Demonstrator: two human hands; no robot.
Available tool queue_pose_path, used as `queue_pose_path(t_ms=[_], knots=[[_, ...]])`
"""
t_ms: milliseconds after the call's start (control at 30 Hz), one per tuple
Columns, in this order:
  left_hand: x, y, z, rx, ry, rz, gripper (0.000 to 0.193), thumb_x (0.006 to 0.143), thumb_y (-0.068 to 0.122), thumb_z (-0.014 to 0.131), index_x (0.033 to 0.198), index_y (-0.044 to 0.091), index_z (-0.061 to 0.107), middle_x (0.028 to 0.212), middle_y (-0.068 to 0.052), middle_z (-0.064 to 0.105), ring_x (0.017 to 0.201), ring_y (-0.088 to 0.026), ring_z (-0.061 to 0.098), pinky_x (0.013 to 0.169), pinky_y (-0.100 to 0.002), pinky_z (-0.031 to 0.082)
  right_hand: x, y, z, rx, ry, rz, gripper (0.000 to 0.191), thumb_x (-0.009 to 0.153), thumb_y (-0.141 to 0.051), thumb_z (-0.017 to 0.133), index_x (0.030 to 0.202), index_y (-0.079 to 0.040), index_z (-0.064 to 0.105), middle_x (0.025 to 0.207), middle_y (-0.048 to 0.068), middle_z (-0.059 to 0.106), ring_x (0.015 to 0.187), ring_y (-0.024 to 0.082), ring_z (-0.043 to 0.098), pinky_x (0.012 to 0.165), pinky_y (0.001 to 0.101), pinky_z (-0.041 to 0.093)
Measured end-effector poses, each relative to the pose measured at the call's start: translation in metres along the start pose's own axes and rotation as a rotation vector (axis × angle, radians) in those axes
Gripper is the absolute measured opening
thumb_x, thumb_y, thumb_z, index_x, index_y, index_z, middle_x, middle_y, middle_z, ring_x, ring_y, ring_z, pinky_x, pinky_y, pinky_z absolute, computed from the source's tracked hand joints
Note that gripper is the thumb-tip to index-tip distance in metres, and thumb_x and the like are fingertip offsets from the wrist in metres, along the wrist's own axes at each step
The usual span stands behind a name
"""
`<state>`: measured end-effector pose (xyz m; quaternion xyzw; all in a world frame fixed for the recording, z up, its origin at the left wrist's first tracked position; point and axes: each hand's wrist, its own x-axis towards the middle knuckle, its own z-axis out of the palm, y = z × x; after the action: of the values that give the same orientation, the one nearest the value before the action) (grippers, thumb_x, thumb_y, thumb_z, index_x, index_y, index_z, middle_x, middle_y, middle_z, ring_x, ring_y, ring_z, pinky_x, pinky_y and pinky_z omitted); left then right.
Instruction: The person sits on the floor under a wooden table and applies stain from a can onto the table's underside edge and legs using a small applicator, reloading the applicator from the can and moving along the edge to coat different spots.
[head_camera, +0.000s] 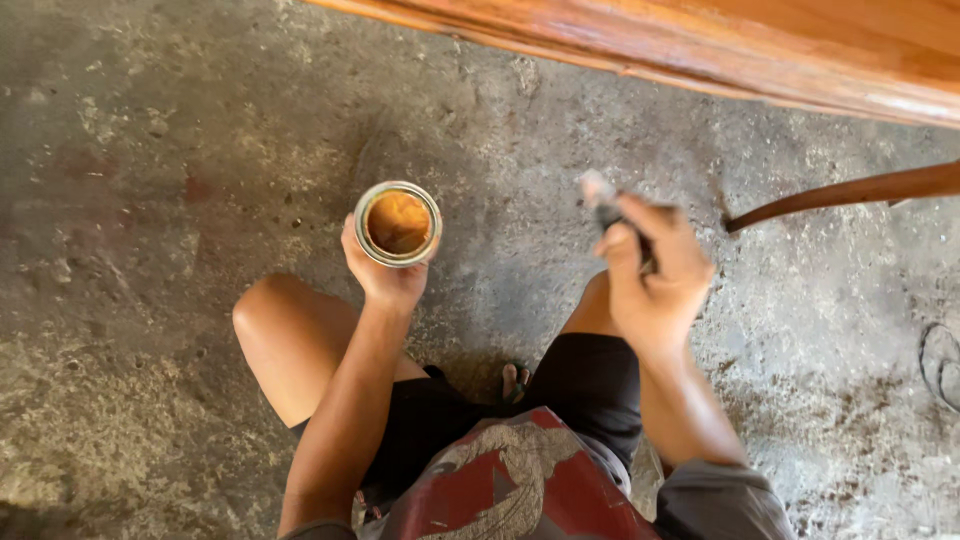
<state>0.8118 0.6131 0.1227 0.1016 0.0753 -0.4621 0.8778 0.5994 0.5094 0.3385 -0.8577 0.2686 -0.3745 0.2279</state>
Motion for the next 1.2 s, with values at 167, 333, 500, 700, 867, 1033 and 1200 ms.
queue_pose_path(t_ms=[167, 333, 500, 700, 867, 1033, 1200], knots=[[0.002, -0.002, -0.003, 0.043, 0.024, -0.044, 0.062, 0.102, 0.055, 0.032, 0.125, 0.007, 0.064, 0.108, -0.014, 0.072, 0.086, -0.031, 0.072, 0.059, -0.040, 0.059, 0.026, -0.005, 0.006, 0.054, 0.239, 0.043, 0.022, 0.115, -0.001, 0.060, 0.137, 0.004, 0.063, 0.106, 0.010, 0.064, 0.076, 0.012, 0.070, 0.064, 0.0232, 0.054], [-0.002, -0.007, -0.005, 0.079, 0.017, -0.049, 0.065, 0.107, 0.056, 0.031, 0.129, 0.004, 0.065, 0.112, -0.015, 0.071, 0.091, -0.030, 0.071, 0.064, -0.040, 0.060, 0.034, -0.008, 0.015, 0.102, 0.304, 0.049, 0.026, 0.116, -0.001, 0.060, 0.141, 0.003, 0.063, 0.110, 0.009, 0.062, 0.075, 0.011, 0.068, 0.064, 0.0229, 0.054], [-0.003, -0.009, -0.007, 0.083, 0.057, -0.049, 0.065, 0.106, 0.055, 0.030, 0.129, 0.005, 0.063, 0.117, -0.014, 0.071, 0.102, -0.032, 0.072, 0.074, -0.044, 0.061, 0.039, -0.007, 0.019, 0.118, 0.274, 0.042, 0.027, 0.115, -0.002, 0.060, 0.142, 0.002, 0.063, 0.111, 0.008, 0.062, 0.074, 0.010, 0.068, 0.062, 0.0228, 0.054], [0.000, -0.011, -0.002, 0.111, 0.029, -0.058, 0.068, 0.105, 0.056, 0.029, 0.132, 0.003, 0.062, 0.121, -0.016, 0.071, 0.108, -0.035, 0.070, 0.082, -0.048, 0.062, 0.040, -0.002, 0.030, 0.003, 0.186, -0.035, 0.025, 0.114, -0.005, 0.063, 0.139, 0.001, 0.064, 0.111, 0.010, 0.064, 0.081, 0.012, 0.071, 0.069, 0.0238, 0.056], [0.002, -0.010, -0.005, 0.113, 0.067, -0.053, 0.066, 0.105, 0.055, 0.029, 0.131, 0.004, 0.062, 0.119, -0.015, 0.071, 0.104, -0.033, 0.071, 0.078, -0.046, 0.062, 0.039, 0.012, 0.037, 0.163, 0.320, -0.049, 0.022, 0.117, -0.004, 0.062, 0.139, -0.001, 0.061, 0.125, 0.012, 0.063, 0.095, 0.015, 0.074, 0.079, 0.0243, 0.061], [0.003, -0.007, -0.010, 0.098, 0.044, -0.053, 0.067, 0.105, 0.056, 0.029, 0.129, 0.004, 0.063, 0.114, -0.015, 0.072, 0.095, -0.031, 0.072, 0.068, -0.042, 0.060, 0.044, 0.028, 0.046, 0.156, 0.364, -0.085, 0.021, 0.116, -0.001, 0.063, 0.136, -0.004, 0.062, 0.124, 0.011, 0.061, 0.095, 0.017, 0.075, 0.074, 0.0222, 0.058], [-0.002, -0.003, -0.008, 0.106, 0.102, -0.032, 0.066, 0.104, 0.055, 0.030, 0.130, 0.004, 0.061, 0.112, -0.016, 0.071, 0.092, -0.032, 0.072, 0.065, -0.041, 0.061, 0.046, 0.035, 0.055, 0.045, 0.446, -0.168, 0.024, 0.113, 0.000, 0.069, 0.135, -0.007, 0.066, 0.127, 0.009, 0.060, 0.098, 0.016, 0.066, 0.081, 0.0254, 0.058]])
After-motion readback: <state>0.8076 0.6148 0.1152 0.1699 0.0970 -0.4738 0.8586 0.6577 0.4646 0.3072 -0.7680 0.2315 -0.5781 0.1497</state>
